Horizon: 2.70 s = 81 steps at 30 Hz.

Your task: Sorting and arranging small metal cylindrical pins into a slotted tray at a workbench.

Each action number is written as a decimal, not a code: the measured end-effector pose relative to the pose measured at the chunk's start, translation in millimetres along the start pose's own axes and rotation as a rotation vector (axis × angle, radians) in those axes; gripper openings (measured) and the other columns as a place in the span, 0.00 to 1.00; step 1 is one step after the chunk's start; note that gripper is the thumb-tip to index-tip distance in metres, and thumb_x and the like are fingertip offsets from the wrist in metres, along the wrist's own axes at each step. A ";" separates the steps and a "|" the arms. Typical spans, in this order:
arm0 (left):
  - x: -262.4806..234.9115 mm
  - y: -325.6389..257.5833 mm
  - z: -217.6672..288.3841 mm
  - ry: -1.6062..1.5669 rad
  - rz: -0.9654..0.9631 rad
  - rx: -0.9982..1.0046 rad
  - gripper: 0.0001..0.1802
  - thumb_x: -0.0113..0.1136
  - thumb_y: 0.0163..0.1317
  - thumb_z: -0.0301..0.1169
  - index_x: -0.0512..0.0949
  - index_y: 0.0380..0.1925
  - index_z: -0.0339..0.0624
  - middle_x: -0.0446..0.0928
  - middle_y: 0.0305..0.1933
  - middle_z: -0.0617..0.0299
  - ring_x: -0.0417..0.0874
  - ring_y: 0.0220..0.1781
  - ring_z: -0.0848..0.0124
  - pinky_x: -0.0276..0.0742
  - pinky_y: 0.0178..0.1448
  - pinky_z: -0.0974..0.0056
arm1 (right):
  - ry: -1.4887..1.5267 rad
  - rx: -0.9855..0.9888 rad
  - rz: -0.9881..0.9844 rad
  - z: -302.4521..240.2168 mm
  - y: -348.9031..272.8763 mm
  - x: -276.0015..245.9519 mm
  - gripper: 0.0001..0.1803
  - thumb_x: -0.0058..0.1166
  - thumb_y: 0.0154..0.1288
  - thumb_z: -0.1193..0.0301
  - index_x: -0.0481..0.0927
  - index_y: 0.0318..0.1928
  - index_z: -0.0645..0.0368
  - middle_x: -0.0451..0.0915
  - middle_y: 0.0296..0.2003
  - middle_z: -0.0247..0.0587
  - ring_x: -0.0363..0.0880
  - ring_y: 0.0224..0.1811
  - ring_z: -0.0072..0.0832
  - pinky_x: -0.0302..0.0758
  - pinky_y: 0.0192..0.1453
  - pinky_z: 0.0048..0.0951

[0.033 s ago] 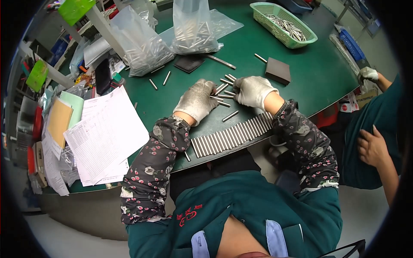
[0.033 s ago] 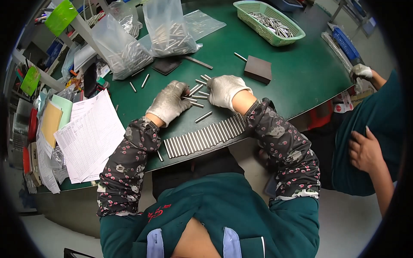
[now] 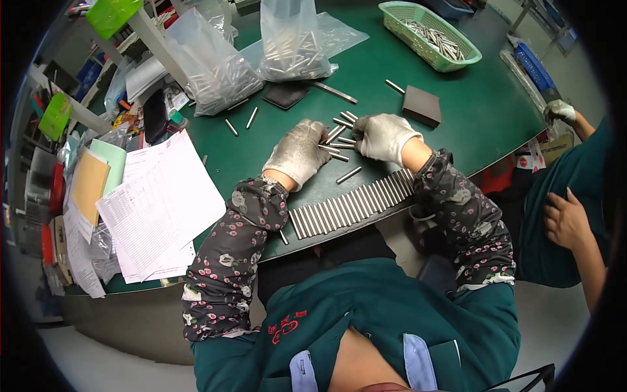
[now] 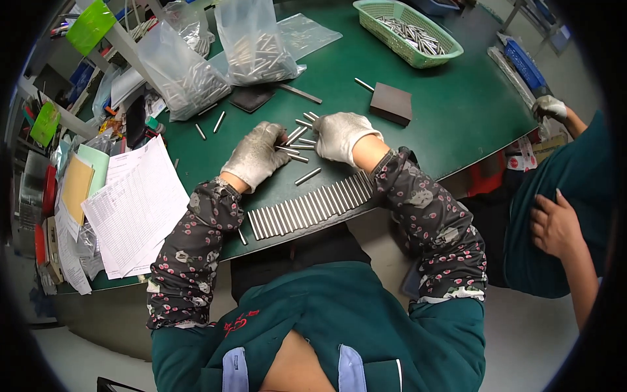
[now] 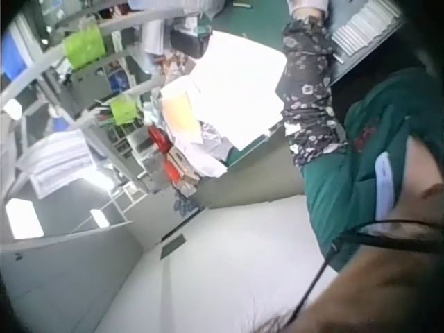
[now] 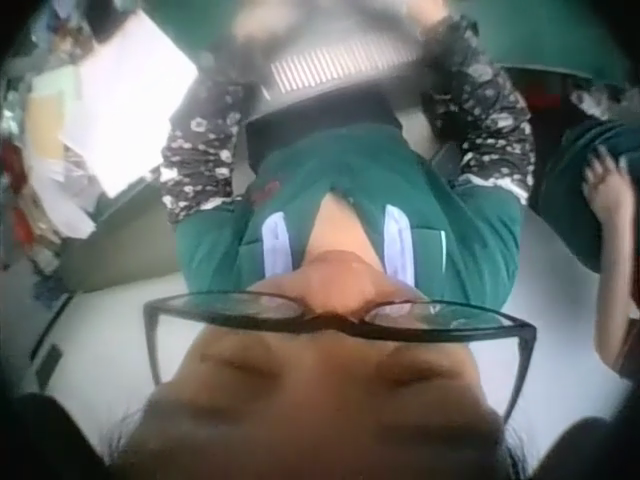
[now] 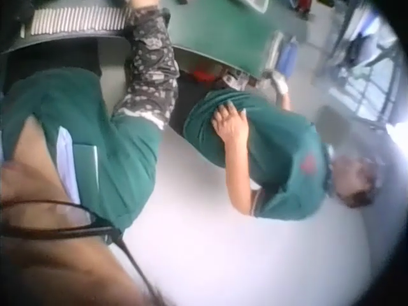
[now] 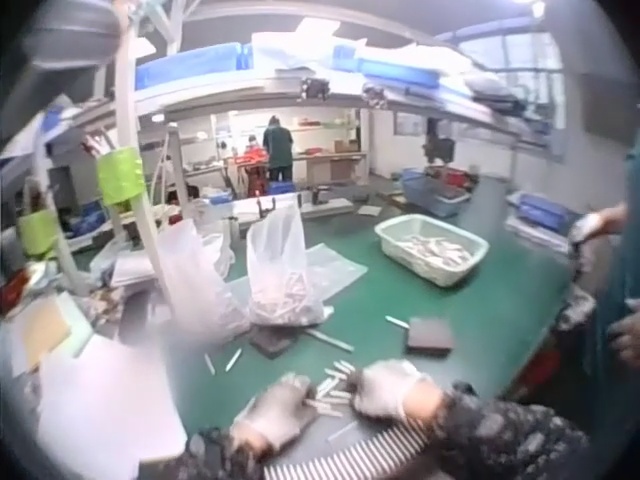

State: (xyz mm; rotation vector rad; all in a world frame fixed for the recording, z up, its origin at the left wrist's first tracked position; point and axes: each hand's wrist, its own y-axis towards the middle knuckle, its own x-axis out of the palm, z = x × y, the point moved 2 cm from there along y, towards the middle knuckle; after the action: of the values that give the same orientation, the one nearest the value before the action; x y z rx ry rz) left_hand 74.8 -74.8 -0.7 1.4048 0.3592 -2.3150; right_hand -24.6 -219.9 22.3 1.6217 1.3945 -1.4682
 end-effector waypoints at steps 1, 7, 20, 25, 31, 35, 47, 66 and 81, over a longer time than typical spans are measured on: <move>1.4 -0.7 0.2 -0.034 0.028 0.014 0.17 0.63 0.52 0.33 0.75 0.42 0.41 0.73 0.45 0.52 0.77 0.49 0.54 0.75 0.52 0.55 | 0.005 0.004 -0.004 -0.6 -1.9 -0.3 0.16 0.50 0.52 0.65 0.82 0.40 0.54 0.82 0.36 0.50 0.81 0.42 0.46 0.76 0.47 0.40; -0.9 -4.3 -2.8 -0.125 0.075 0.073 0.19 0.65 0.48 0.27 0.74 0.42 0.38 0.73 0.40 0.50 0.78 0.46 0.56 0.75 0.50 0.58 | -0.102 -0.107 0.031 -17.2 3.1 -0.1 0.13 0.51 0.53 0.68 0.82 0.40 0.54 0.82 0.36 0.48 0.81 0.41 0.45 0.77 0.46 0.41; 2.1 -13.9 18.1 0.026 0.030 -0.001 0.11 0.60 0.55 0.36 0.76 0.32 0.41 0.71 0.42 0.53 0.77 0.42 0.54 0.75 0.46 0.55 | -0.246 -0.291 0.180 39.0 -21.6 -3.1 0.10 0.50 0.53 0.73 0.81 0.36 0.55 0.82 0.34 0.43 0.81 0.40 0.42 0.76 0.43 0.40; 2.2 -15.6 27.8 0.055 -0.006 -0.077 0.14 0.58 0.56 0.40 0.76 0.35 0.41 0.71 0.43 0.53 0.77 0.43 0.54 0.75 0.47 0.55 | -0.291 -0.176 0.158 65.5 -28.8 -6.3 0.10 0.54 0.52 0.70 0.79 0.36 0.55 0.79 0.32 0.43 0.78 0.40 0.43 0.75 0.42 0.41; 0.1 -21.4 35.4 0.097 -0.098 -0.122 0.20 0.61 0.52 0.40 0.75 0.42 0.40 0.71 0.46 0.53 0.76 0.48 0.55 0.74 0.51 0.55 | -0.245 -0.083 0.260 106.6 -60.3 -3.0 0.13 0.54 0.49 0.72 0.80 0.38 0.55 0.81 0.33 0.43 0.79 0.38 0.44 0.75 0.42 0.40; 4.9 -17.0 31.4 0.079 -0.063 -0.072 0.17 0.60 0.54 0.36 0.76 0.42 0.41 0.74 0.44 0.51 0.79 0.45 0.54 0.76 0.49 0.54 | -0.057 -0.062 0.314 121.9 -86.6 0.4 0.13 0.51 0.51 0.79 0.82 0.38 0.55 0.78 0.30 0.43 0.78 0.37 0.41 0.75 0.39 0.36; 21.4 3.2 47.5 -0.083 0.010 -0.017 0.16 0.61 0.53 0.32 0.75 0.41 0.36 0.76 0.42 0.49 0.78 0.45 0.53 0.74 0.50 0.56 | 0.145 -0.407 0.488 77.8 -78.8 -1.5 0.12 0.56 0.46 0.80 0.78 0.36 0.58 0.78 0.33 0.41 0.77 0.40 0.41 0.74 0.45 0.37; 21.3 13.6 45.1 0.014 -0.036 -0.168 0.14 0.60 0.53 0.38 0.76 0.36 0.42 0.78 0.39 0.51 0.79 0.43 0.53 0.74 0.47 0.55 | -0.242 -0.285 0.093 28.9 -24.9 1.5 0.10 0.51 0.50 0.74 0.84 0.32 0.56 0.83 0.34 0.46 0.82 0.40 0.41 0.77 0.44 0.38; 17.5 16.9 45.3 -0.004 -0.041 -0.184 0.12 0.58 0.55 0.39 0.77 0.33 0.42 0.79 0.37 0.50 0.79 0.42 0.52 0.74 0.46 0.54 | -0.155 -0.459 0.196 34.7 -12.0 -2.6 0.15 0.51 0.54 0.76 0.82 0.42 0.52 0.78 0.41 0.41 0.78 0.45 0.39 0.75 0.48 0.37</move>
State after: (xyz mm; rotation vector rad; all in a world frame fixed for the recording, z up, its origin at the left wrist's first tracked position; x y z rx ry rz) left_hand 40.0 -112.4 4.4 1.3151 0.5882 -2.2514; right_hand -48.3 -247.8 18.6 1.2836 1.3222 -1.0420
